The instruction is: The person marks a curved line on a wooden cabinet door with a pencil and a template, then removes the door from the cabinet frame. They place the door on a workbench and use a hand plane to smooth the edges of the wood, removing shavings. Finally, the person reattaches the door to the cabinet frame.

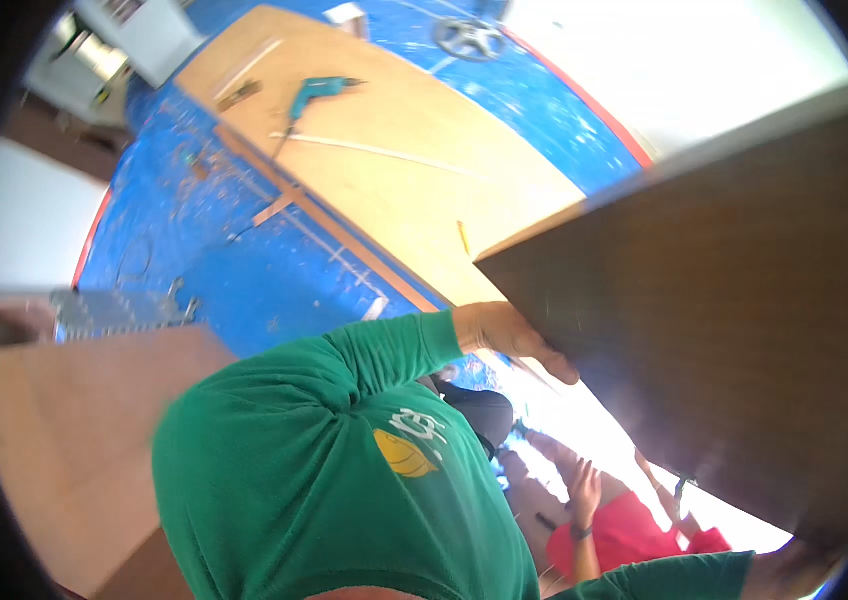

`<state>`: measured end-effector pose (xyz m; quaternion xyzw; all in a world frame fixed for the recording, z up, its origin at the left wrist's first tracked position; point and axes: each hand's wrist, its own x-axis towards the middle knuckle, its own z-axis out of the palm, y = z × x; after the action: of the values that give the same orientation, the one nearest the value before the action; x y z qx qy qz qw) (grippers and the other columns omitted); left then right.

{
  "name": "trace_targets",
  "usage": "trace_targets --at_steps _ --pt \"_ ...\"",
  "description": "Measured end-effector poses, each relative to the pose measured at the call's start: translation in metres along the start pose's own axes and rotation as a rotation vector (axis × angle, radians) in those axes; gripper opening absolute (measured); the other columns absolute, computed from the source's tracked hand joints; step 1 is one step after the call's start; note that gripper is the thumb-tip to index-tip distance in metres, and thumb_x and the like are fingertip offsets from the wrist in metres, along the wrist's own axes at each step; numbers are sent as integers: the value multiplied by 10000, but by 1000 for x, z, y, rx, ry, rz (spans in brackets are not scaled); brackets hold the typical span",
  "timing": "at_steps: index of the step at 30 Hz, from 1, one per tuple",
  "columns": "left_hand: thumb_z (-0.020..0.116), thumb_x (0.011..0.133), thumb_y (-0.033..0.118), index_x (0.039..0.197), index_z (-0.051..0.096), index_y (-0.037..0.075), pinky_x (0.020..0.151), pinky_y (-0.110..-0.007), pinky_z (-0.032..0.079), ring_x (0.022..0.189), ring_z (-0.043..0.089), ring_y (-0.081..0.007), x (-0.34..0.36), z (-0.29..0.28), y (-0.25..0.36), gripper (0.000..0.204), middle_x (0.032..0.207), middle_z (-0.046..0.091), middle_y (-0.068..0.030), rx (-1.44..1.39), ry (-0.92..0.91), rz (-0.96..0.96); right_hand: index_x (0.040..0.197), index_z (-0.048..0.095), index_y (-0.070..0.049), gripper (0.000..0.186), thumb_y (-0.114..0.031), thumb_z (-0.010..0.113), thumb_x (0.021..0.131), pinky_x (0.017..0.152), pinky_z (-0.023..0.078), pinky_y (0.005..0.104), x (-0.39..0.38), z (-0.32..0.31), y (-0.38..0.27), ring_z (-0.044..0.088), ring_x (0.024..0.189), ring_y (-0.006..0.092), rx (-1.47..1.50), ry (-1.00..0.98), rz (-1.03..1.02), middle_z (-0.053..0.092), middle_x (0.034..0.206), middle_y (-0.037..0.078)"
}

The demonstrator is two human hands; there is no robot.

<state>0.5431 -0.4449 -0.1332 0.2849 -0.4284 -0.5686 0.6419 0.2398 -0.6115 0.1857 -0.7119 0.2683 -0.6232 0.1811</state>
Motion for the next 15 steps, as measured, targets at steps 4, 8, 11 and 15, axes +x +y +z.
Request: trace_targets --at_steps 4,8,11,15 --pt "925 845 137 1258 740 -6 914 -355 603 1056 725 -206 -56 -27 29 476 1116 783 -120 91 342 -31 1468 526 -4 523 -320 640 1067 1079 497 494 50 61 102 578 1269 338 -242 -102 -73 571 1436 200" --pt "917 867 176 1278 725 -24 922 -356 594 1086 726 -230 -87 -31 34 496 1150 786 -139 271 602 -80 1585 431 -43 660 -437 576 1075 1182 416 573 59 192 144 472 1445 379 168 -81 300 454 1584 215" --pt "909 880 198 1281 732 -7 896 -353 587 1061 725 -211 -118 -16 45 484 1138 790 -130 395 828 -75 1635 366 -69 889 -712 454 1027 1230 326 622 -2 301 116 291 1569 404 744 -219 716 292 1710 195" --pt "864 919 283 1388 678 1 922 -390 579 1078 716 -240 -163 -6 49 578 1233 766 -163 599 927 -62 1582 442 -78 810 -689 448 1051 1195 359 621 -65 393 173 406 1490 409 1002 -333 830 412 1636 209"
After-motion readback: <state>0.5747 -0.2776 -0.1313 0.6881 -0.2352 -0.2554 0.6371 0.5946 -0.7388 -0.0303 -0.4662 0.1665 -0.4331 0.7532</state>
